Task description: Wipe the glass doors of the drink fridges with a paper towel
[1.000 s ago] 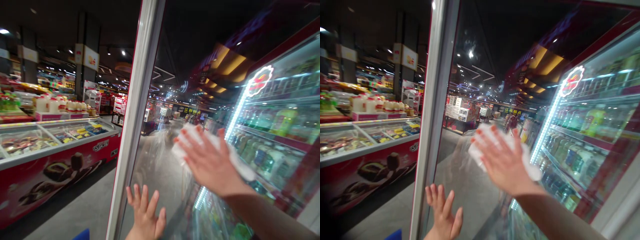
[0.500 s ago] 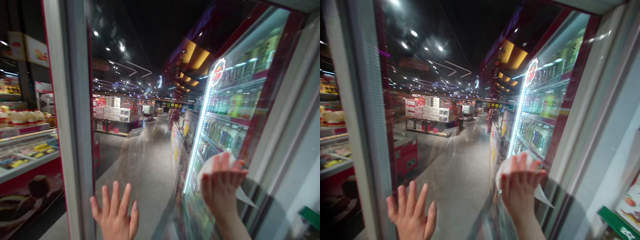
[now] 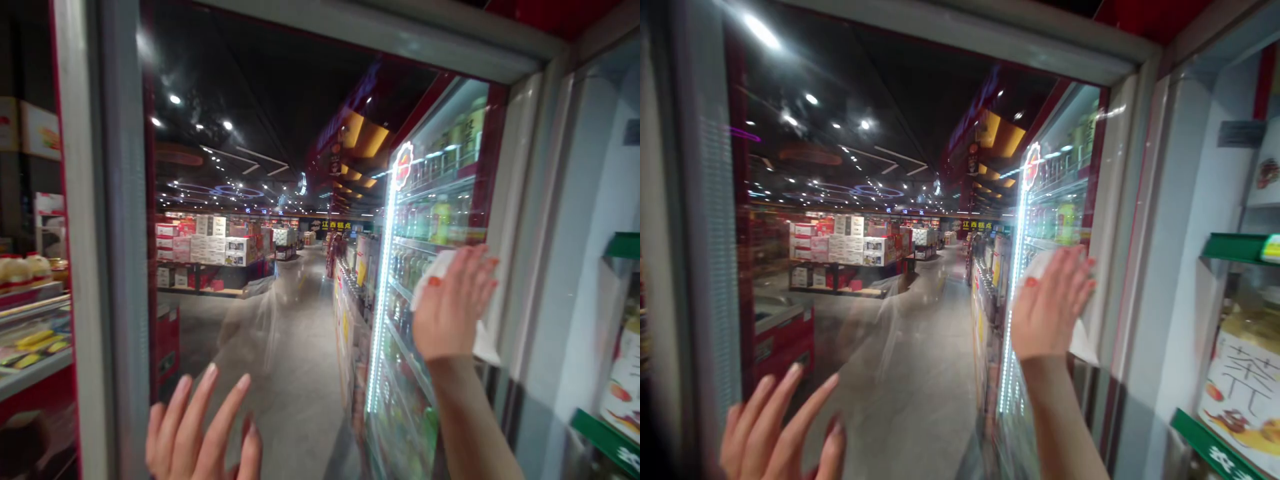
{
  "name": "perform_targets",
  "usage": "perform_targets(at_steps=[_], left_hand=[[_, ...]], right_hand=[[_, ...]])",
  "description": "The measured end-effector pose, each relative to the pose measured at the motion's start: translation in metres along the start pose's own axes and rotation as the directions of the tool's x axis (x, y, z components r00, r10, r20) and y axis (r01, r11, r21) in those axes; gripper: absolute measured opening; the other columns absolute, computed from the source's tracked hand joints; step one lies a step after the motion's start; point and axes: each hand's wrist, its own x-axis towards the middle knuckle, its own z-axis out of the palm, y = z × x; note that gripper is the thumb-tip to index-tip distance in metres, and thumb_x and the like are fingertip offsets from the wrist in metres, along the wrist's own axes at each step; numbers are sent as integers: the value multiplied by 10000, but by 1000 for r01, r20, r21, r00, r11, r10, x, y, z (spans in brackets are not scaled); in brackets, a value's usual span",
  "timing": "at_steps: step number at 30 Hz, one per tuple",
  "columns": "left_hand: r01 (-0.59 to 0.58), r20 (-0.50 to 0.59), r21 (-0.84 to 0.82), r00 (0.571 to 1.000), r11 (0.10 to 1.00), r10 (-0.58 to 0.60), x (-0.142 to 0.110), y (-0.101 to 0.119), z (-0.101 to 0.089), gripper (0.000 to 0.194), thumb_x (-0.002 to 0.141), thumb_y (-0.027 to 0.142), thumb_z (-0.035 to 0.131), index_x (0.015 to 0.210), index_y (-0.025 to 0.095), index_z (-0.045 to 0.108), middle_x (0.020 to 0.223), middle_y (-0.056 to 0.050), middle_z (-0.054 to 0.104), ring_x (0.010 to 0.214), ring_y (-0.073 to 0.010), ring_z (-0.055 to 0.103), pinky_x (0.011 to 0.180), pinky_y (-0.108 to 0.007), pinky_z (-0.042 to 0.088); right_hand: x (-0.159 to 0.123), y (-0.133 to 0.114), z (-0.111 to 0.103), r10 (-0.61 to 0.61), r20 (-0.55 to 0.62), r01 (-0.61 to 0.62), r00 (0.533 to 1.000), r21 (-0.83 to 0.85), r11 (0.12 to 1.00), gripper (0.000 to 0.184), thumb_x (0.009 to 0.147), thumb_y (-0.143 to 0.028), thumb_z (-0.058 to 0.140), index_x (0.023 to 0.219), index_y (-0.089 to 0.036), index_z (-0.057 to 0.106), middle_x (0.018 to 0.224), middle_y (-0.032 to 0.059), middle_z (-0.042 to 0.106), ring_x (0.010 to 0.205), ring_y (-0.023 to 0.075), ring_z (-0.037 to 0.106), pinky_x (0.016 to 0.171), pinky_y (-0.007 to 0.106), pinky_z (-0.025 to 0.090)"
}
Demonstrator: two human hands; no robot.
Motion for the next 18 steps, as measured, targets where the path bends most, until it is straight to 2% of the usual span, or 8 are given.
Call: perform_targets(at_steps=[1, 3, 5, 9, 11, 13, 16, 18], left_hand=[[-14, 4, -7, 1000, 1000, 14, 17, 3, 3, 788, 990, 253, 671, 1699, 439, 382, 1835, 88, 275, 1726, -248, 226, 1442, -500, 82], [-44, 9, 35, 999, 998, 44, 43, 8, 11, 798, 1023, 283, 636, 1740, 374, 299, 1869, 29, 168, 1751, -267, 106, 1439, -512, 32], [-71, 17, 114, 997, 991, 69, 57, 10, 19, 790, 1040, 285, 598, 1756, 281, 265, 1871, -45, 151, 1752, -281, 84, 1436, -517, 34], [-55, -18, 159, 998, 986, 58, 54, 8, 30, 762, 1032, 310, 607, 1738, 242, 327, 1844, -80, 254, 1742, -287, 154, 1435, -520, 62], [-43, -35, 150, 998, 988, 48, 49, 5, 31, 757, 1030, 337, 611, 1733, 253, 343, 1838, -75, 273, 1739, -287, 168, 1434, -524, 76], [-44, -53, 142, 997, 989, 52, 47, 1, 33, 753, 1027, 341, 609, 1730, 264, 352, 1834, -68, 286, 1736, -285, 184, 1432, -521, 86], [-77, -75, 140, 993, 987, 88, 46, -6, 35, 765, 1008, 307, 634, 1724, 270, 367, 1827, -62, 309, 1728, -281, 217, 1431, -493, 92], [-89, -79, 133, 992, 987, 100, 47, -9, 37, 774, 999, 297, 646, 1722, 271, 372, 1824, -60, 319, 1724, -280, 229, 1430, -483, 92]], right_hand=[[-3, -14, -3, -131, 63, 129, 989, 33, 991, 792, 1093, -274, 361, 1784, -210, -21, 1861, 120, 132, 1730, 365, 78, 1357, 761, 238], [-14, -39, -8, -493, 181, 471, 851, 154, 869, 795, 1071, -258, 430, 1781, -170, 85, 1851, 52, 213, 1741, 256, 69, 1420, 588, 184], [-13, -38, -8, -630, 212, 598, 747, 200, 776, 784, 1065, -255, 461, 1776, -178, 139, 1838, 11, 264, 1739, 197, 92, 1433, 510, 139], [34, 20, 2, -143, 121, 144, 982, 7, 990, 719, 1128, -287, 324, 1784, -192, 45, 1843, 154, 213, 1722, 359, 182, 1361, 767, 191], [49, 23, 5, 16, 48, -15, 999, -17, 1000, 709, 1139, -312, 280, 1783, -177, 16, 1844, 204, 172, 1719, 403, 157, 1337, 810, 193], [39, -7, 4, -121, 62, 120, 991, 29, 992, 753, 1118, -301, 336, 1779, -142, 11, 1852, 183, 153, 1736, 352, 92, 1384, 718, 184], [9, -60, 0, -596, 124, 569, 794, 195, 799, 804, 1059, -328, 481, 1771, -149, 155, 1864, 43, 183, 1746, 222, 48, 1428, 510, 212], [10, -59, -1, -660, 152, 627, 736, 216, 749, 786, 1062, -342, 496, 1767, -181, 189, 1858, 3, 218, 1742, 195, 80, 1425, 480, 227]])
